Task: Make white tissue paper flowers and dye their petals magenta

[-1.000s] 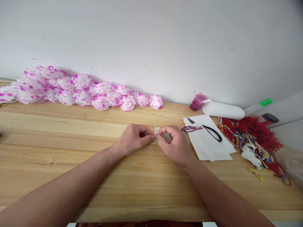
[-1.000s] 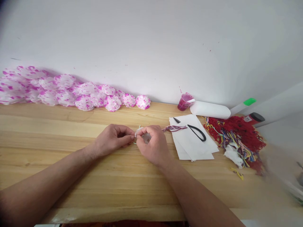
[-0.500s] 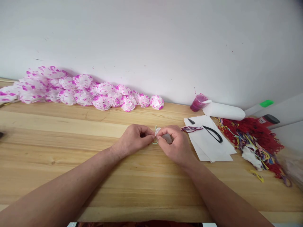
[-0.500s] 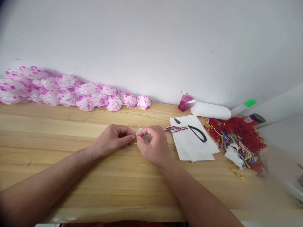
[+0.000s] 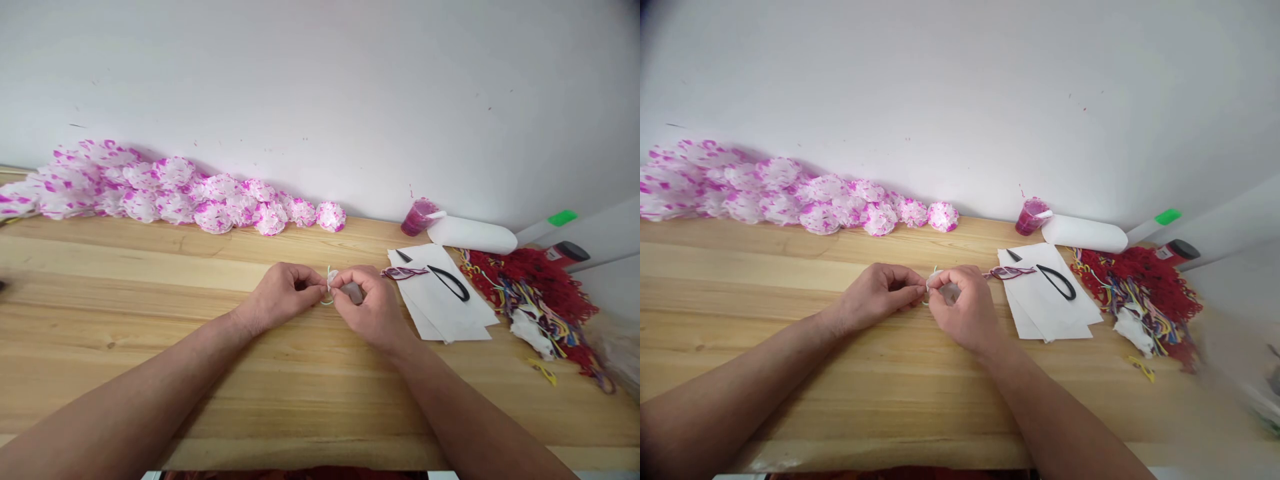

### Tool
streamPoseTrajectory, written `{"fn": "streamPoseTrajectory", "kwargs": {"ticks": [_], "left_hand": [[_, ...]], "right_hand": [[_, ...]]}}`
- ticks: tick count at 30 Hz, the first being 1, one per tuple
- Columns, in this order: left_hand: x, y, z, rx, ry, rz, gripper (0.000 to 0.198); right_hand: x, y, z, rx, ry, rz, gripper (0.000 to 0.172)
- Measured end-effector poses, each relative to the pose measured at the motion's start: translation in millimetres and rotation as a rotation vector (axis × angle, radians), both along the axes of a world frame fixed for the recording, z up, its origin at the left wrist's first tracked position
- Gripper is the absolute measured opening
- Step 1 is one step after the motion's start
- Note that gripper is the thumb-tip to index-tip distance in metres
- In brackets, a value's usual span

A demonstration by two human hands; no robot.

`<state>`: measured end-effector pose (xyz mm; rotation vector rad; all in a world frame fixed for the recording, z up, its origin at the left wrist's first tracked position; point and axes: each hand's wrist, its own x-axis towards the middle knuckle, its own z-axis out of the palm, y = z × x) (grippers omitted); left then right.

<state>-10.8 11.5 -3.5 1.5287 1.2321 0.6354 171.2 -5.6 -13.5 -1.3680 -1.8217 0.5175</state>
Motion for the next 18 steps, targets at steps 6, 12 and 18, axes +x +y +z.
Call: {"fn": "streamPoseTrajectory", "kwargs": {"ticks": [6,12,18], "left_hand": [[-0.5,0.6,-0.4,-0.003,-0.008,-0.017,0.027],[-0.7,-0.6,2.7,-0.023,-0.008,-0.024,0.028],[-0.6,0.6,1.4,-0.028,-0.033,-0.021,0.026]], "right_hand": [[0.5,-1.3,0.8,-0.006,0.01,0.014,0.014],[-1.1,-1.2,2.9,-0.009,0.0,0.0,0.009],[-1.7,-1.5,4.5,0.009,-0.005,-0.003,0.008]]}}
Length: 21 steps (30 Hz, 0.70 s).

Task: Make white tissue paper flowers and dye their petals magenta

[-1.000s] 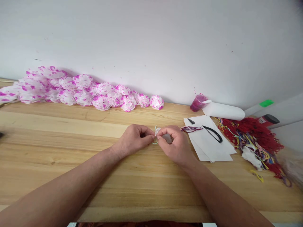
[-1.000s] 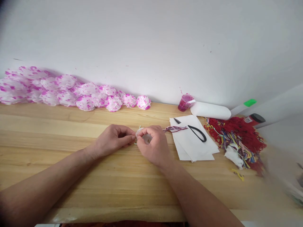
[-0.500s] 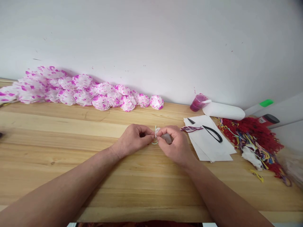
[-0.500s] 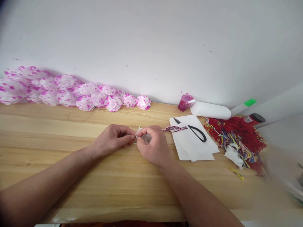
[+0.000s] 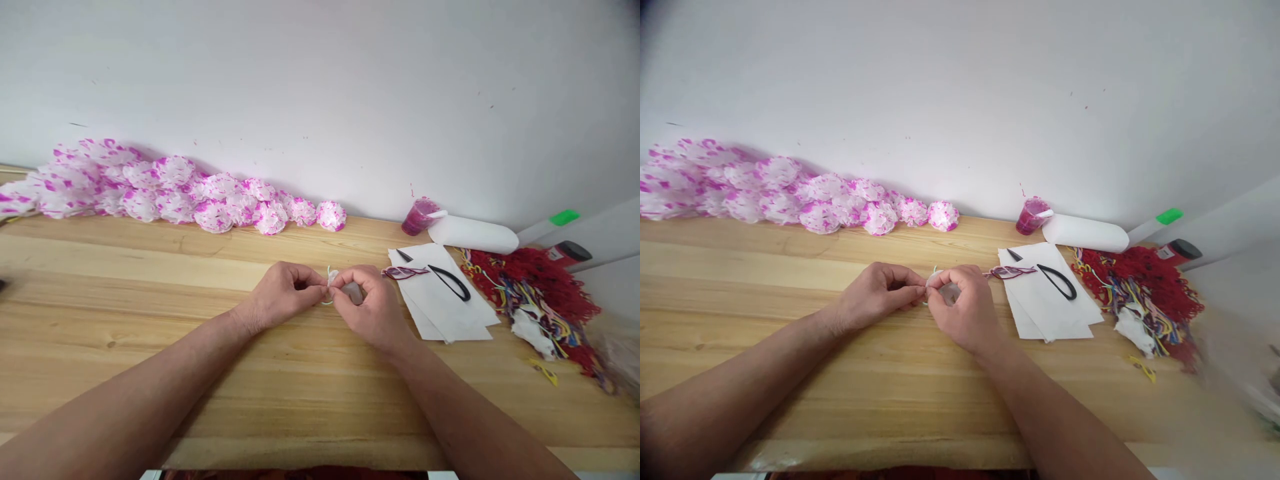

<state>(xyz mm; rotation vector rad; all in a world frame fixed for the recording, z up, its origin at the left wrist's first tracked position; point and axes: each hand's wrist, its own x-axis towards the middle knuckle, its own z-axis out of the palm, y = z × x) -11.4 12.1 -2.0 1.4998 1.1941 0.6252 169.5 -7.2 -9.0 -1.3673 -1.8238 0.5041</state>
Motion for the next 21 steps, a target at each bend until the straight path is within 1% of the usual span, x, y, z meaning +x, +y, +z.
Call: {"fn": "streamPoseTrajectory", "kwargs": {"ticks": [7,13,21], "left_hand": [[0.3,1.0,-3.1,0.004,-0.034,-0.007,0.021],[0.9,1.5,-2.4,0.017,-0.026,-0.014,0.02],[-0.3,0.8,-1.4,0.012,-0.013,-0.013,0.021]], "right_hand": [[0.2,-0.7,-1.2,-0.003,-0.004,-0.007,0.011],[-0.7,-0.2,0.1,-0.032,-0.003,-0.021,0.003],[-0.7,-0.2,-1.0,-0.025,-0.02,-0.041,0.008]]}}
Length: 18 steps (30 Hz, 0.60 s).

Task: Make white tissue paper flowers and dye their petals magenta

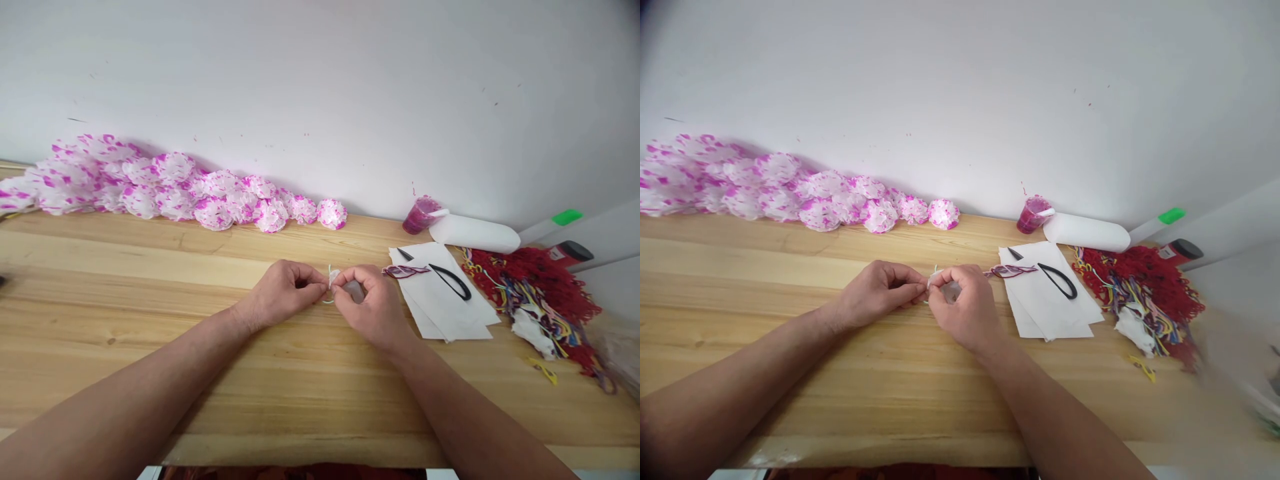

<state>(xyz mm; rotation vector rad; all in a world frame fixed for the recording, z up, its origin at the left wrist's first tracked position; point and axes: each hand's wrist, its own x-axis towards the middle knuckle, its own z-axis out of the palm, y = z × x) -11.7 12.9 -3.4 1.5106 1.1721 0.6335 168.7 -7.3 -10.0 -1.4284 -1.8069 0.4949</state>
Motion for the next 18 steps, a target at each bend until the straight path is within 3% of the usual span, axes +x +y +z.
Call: {"fn": "streamPoseTrajectory", "kwargs": {"ticks": [18], "left_hand": [[0.5,-0.6,-3.1,0.019,0.033,0.041,0.022]], "right_hand": [[1.1,-0.1,0.4,-0.041,0.011,-0.006,0.007]]}}
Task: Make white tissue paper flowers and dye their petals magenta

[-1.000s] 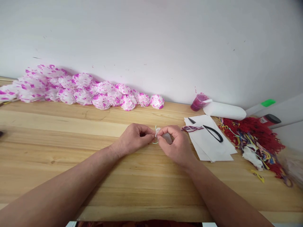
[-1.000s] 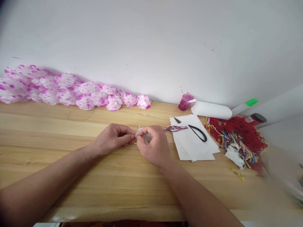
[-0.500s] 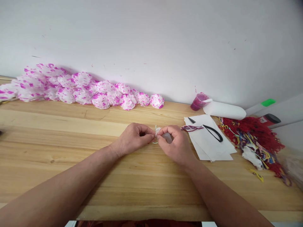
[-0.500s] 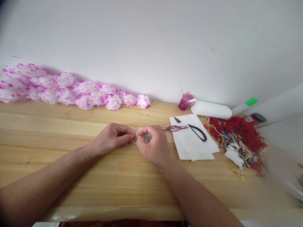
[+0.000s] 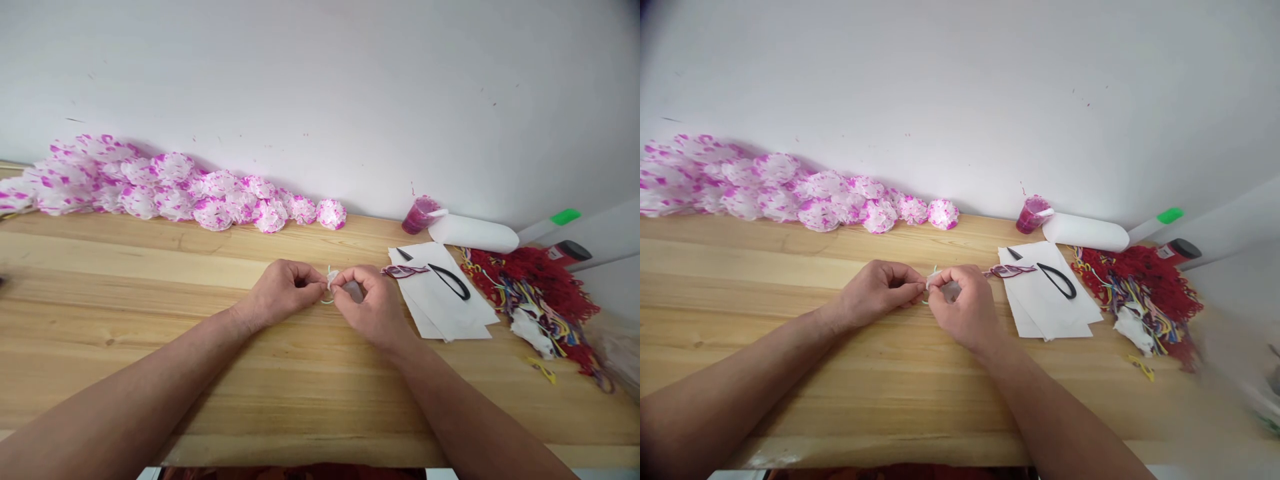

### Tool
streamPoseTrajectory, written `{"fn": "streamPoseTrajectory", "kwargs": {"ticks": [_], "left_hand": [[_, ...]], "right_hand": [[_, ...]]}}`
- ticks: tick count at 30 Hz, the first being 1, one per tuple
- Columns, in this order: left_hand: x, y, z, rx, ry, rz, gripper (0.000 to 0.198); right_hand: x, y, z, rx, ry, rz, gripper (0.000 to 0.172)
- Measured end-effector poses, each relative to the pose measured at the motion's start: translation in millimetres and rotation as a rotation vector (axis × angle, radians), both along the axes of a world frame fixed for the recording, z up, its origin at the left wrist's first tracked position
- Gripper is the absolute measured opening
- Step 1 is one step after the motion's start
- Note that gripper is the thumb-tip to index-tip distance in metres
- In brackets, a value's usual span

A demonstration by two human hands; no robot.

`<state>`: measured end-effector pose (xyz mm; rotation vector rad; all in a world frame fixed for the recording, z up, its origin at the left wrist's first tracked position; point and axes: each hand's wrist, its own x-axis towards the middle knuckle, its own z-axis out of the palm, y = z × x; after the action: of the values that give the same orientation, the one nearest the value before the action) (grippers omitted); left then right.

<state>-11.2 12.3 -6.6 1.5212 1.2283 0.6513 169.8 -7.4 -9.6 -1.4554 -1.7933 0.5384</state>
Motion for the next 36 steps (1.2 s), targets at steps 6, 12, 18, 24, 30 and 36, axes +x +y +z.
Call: {"fn": "streamPoseTrajectory", "kwargs": {"ticks": [6,12,18,24,30,36], "left_hand": [[-0.2,0.5,-2.4,0.003,-0.01,-0.001,0.023],[0.0,0.7,-2.0,0.01,0.007,0.0,0.027],[-0.3,0.7,-2.9,0.013,-0.008,-0.004,0.024],[0.4,0.5,-1.3,0.009,-0.007,0.005,0.025],[-0.7,0.7,-0.2,-0.001,-0.017,-0.007,0.024],[-0.8,0.7,0.3,-0.014,-0.017,-0.006,0.025]], "right_hand": [[0.9,-0.5,1.3,0.027,-0.014,0.009,0.009],[-0.4,-2.0,3.0,0.103,-0.042,0.04,0.008],[-1.2,-1.2,3.7,0.1,-0.059,0.017,0.009],[1.2,-0.3,4.2,0.029,-0.036,0.015,0.009],[1.6,-0.9,2.1,0.004,-0.012,0.015,0.008],[1.6,-0.8,1.6,0.007,-0.01,0.011,0.008]]}}
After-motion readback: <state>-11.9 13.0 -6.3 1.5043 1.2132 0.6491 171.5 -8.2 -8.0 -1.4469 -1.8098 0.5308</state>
